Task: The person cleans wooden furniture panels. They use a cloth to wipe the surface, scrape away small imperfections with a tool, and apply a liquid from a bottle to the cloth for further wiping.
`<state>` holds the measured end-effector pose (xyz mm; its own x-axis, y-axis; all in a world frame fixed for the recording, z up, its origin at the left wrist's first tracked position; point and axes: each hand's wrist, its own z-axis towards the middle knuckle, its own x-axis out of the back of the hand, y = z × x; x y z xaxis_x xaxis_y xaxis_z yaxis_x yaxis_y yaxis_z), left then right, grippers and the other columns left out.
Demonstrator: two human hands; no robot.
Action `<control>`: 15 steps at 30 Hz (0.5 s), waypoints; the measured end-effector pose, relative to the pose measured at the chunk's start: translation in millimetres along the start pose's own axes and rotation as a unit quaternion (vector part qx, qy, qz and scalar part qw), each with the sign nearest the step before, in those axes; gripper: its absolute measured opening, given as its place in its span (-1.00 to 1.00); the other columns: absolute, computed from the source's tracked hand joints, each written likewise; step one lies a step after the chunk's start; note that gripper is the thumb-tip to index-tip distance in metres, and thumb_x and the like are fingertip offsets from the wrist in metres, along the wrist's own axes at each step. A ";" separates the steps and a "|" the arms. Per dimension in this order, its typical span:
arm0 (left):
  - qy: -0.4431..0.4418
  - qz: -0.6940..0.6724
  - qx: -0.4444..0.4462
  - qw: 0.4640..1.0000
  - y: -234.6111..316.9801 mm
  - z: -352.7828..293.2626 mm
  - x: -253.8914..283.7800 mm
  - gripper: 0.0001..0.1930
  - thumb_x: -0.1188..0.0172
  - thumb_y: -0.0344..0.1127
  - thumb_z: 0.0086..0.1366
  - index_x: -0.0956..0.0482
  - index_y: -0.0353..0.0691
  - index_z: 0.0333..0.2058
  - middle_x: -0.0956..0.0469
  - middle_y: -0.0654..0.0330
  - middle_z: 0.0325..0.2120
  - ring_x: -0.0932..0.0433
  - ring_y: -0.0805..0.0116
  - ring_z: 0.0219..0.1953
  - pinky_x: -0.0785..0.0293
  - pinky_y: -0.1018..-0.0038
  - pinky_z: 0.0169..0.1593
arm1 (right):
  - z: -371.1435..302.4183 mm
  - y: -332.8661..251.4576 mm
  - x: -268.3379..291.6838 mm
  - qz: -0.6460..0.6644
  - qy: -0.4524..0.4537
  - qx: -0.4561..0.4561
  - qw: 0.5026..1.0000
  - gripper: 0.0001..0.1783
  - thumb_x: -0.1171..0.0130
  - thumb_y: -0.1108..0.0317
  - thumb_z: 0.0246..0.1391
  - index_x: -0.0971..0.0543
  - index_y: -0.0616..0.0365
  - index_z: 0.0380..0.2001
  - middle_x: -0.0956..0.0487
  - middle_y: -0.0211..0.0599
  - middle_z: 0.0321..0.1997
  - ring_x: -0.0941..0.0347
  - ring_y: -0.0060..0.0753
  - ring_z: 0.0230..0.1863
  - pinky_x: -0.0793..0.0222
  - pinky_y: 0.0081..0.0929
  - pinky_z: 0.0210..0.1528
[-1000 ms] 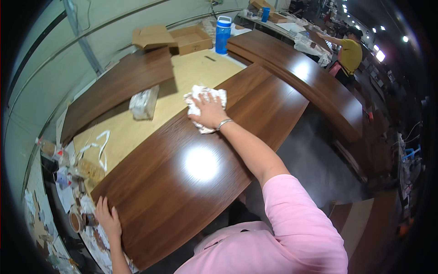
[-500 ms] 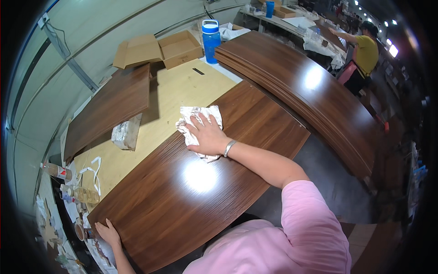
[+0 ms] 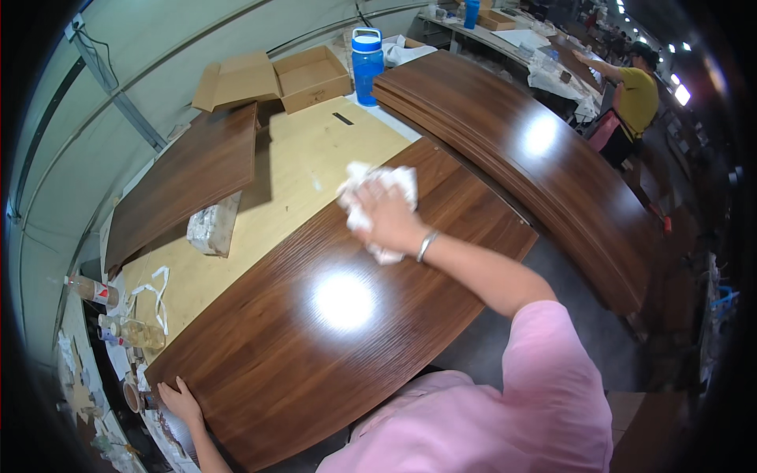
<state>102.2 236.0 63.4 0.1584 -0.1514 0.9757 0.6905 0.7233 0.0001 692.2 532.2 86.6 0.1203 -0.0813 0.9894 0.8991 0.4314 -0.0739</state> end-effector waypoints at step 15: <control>0.035 -0.021 -0.018 0.999 3.2 -10.0 11.3 -0.32 -0.05 0.00 0.39 -0.33 -0.64 0.15 -0.28 -0.32 0.24 -0.23 -0.14 0.32 -0.08 0.19 0.40 | -47.6 4.2 0.5 0.071 0.074 0.050 0.993 -0.47 -0.10 0.14 0.20 -0.44 0.18 0.16 -0.31 -0.11 0.38 -0.17 -0.03 0.40 0.02 -0.03 0.43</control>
<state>113.3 229.9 72.2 0.1774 -0.2291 0.9571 0.7221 0.6910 0.0316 716.1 491.2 80.8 0.3101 -0.1404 0.9403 0.8232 0.5345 -0.1916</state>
